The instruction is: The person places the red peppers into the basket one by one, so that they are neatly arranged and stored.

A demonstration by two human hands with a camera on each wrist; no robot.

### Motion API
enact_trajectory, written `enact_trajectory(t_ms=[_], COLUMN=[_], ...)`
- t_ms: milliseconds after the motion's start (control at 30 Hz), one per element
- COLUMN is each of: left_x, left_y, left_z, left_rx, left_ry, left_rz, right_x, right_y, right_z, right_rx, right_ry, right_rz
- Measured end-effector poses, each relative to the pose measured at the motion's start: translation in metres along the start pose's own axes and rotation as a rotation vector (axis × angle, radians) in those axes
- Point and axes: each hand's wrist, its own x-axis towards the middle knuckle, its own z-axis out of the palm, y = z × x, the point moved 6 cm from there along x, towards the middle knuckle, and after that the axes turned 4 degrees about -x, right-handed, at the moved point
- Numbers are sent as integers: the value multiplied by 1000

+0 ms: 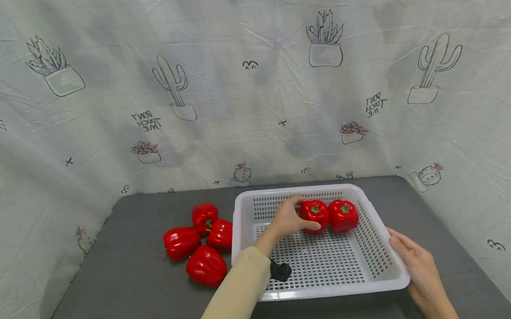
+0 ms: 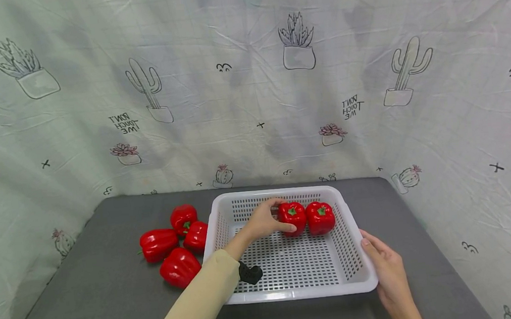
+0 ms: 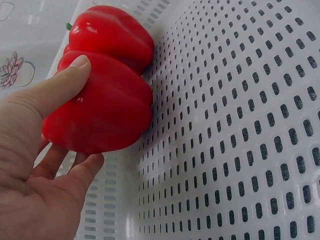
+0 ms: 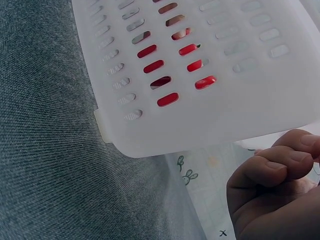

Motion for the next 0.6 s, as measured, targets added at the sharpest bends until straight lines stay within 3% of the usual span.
enact_trajectory(t_ms=[600], left_x=[-1], left_y=[1], left_z=[0], left_rx=[-12], left_ry=[0], left_rz=[-15], right_x=[-1], right_y=[-2], right_z=[1], right_rx=[23], right_ry=[-31], right_rz=[-26])
